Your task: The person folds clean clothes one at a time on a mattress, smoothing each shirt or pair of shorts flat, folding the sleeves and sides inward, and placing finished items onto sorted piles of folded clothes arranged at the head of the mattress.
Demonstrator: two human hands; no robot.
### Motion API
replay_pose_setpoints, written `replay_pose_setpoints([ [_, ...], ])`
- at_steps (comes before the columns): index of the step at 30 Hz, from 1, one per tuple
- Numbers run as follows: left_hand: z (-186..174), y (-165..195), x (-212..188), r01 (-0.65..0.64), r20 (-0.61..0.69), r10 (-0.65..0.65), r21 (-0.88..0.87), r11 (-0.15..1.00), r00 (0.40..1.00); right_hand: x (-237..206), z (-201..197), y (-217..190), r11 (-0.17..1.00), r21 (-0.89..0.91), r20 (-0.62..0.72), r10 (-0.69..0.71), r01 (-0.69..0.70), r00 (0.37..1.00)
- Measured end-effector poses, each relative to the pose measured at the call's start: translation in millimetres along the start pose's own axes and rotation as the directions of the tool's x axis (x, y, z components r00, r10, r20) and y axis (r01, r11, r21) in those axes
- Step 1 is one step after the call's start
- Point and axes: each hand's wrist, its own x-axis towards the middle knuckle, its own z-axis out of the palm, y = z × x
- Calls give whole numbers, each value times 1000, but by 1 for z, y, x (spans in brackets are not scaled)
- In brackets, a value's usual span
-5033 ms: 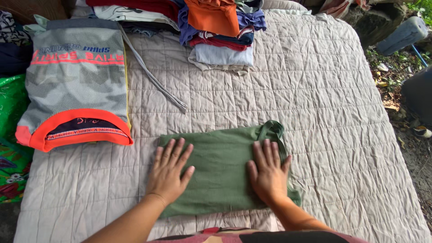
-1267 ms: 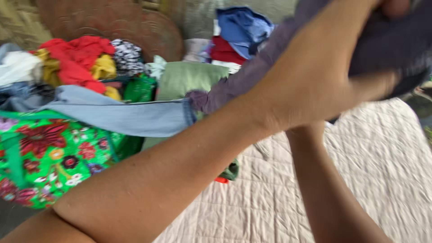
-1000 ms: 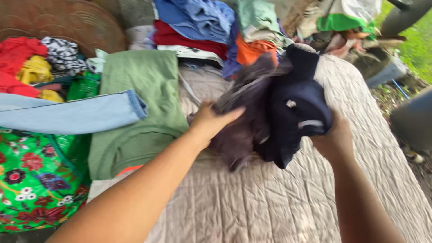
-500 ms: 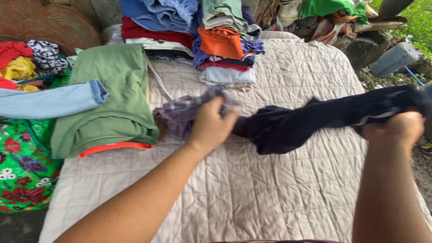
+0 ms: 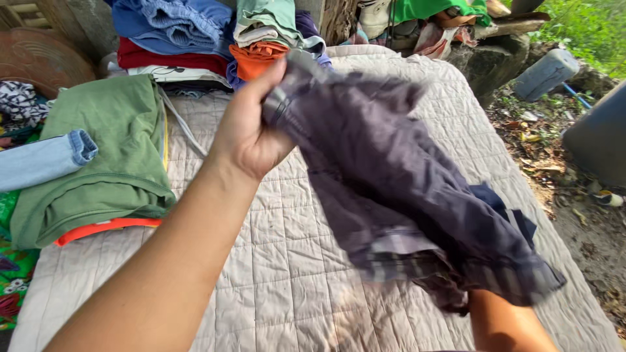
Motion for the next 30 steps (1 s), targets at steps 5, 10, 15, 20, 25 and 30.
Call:
replay_pose_setpoints([
  [5,-124,-33,-77,-23,-888,77,75,997,453,25,40,51,592,-763,-55,340,-259,939],
  [10,-212,-133,-165,754,-816,458,538,376,354,21,70,104,577,-767,113,552,-281,826],
  [15,-223,-151,-187,799,-814,378,548,246,442,-14,98,132,550,-820,161,486,-158,859],
  [20,-175,-113,-144,529,-668,87,655,539,739,-11,130,125,700,-688,287,503,-190,815],
  [25,-95,-12,-105,295,-594,-57,312,903,802,34,109,57,772,233,303,521,-592,798],
  [30,-49,93,-143,296,-391,-38,624,723,919,67,53,-11,848,320,382,291,-421,877],
])
